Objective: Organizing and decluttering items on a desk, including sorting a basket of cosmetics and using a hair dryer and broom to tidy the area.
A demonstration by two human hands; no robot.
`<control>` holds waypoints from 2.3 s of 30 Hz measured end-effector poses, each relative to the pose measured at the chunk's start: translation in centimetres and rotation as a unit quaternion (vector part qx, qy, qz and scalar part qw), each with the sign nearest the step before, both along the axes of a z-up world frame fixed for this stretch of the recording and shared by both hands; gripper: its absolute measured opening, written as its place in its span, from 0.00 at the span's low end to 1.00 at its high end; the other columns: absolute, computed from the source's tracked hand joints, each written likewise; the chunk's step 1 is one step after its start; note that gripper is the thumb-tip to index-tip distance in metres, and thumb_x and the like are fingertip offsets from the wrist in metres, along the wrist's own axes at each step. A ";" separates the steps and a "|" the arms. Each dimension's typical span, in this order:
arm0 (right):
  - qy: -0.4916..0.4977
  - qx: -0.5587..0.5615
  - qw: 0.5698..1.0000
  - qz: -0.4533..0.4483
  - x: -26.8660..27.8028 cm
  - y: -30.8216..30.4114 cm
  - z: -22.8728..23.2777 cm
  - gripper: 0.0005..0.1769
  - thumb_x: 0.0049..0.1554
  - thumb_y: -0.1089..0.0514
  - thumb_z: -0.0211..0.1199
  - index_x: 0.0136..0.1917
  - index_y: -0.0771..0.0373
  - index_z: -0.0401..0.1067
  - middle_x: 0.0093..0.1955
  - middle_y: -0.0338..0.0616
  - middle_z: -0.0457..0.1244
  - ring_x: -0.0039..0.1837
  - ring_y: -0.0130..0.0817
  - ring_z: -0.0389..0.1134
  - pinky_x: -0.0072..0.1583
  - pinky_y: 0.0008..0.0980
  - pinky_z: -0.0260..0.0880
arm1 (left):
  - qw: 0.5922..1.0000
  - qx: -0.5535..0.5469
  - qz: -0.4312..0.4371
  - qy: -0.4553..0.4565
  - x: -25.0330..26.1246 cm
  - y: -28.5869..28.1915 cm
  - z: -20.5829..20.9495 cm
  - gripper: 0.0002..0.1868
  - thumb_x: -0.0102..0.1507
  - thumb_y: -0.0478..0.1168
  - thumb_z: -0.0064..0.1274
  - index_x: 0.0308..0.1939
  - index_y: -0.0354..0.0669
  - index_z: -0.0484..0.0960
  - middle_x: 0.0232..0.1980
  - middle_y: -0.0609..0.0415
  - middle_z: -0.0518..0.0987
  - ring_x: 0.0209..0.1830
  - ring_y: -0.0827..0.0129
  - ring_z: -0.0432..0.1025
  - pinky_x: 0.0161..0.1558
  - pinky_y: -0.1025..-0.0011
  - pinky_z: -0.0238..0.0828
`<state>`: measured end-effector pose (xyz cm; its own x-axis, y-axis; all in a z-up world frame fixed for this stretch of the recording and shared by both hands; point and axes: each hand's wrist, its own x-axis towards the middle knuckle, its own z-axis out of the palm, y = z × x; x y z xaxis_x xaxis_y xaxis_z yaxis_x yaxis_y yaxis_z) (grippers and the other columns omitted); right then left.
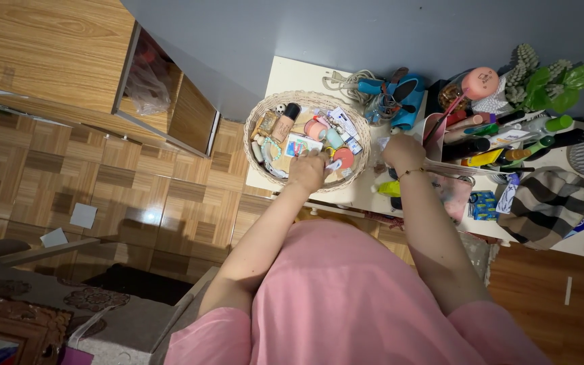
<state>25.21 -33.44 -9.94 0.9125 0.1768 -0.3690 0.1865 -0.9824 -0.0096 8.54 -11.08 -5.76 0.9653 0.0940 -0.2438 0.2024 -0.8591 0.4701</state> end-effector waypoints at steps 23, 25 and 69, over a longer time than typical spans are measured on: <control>-0.033 0.279 0.956 0.078 -1.8 -0.7 8.4 0.19 0.54 0.50 0.71 0.54 0.63 0.79 0.46 0.55 0.71 0.48 0.50 0.74 0.53 0.44 0.73 | 0.950 0.139 -0.271 -0.075 2.8 -13.8 -7.3 0.13 0.68 0.38 0.44 0.53 0.45 0.82 0.56 0.49 0.81 0.54 0.59 0.79 0.56 0.62 0.71; -0.006 0.324 0.938 0.123 -2.5 1.1 8.2 0.18 0.54 0.51 0.70 0.55 0.62 0.78 0.46 0.54 0.71 0.47 0.49 0.74 0.50 0.44 0.74 | 0.949 0.134 -0.279 -0.056 2.0 -12.9 -5.4 0.12 0.70 0.38 0.44 0.52 0.46 0.83 0.55 0.49 0.82 0.54 0.60 0.79 0.58 0.63 0.71; -0.008 0.049 0.996 0.073 3.7 -1.4 -5.4 0.10 0.59 0.65 0.56 0.47 0.70 0.77 0.53 0.65 0.69 0.55 0.61 0.71 0.54 0.52 0.73 | 0.986 -0.164 0.028 -0.026 0.7 -1.7 2.7 0.19 0.65 0.47 0.56 0.55 0.42 0.78 0.57 0.42 0.77 0.51 0.48 0.77 0.56 0.56 0.74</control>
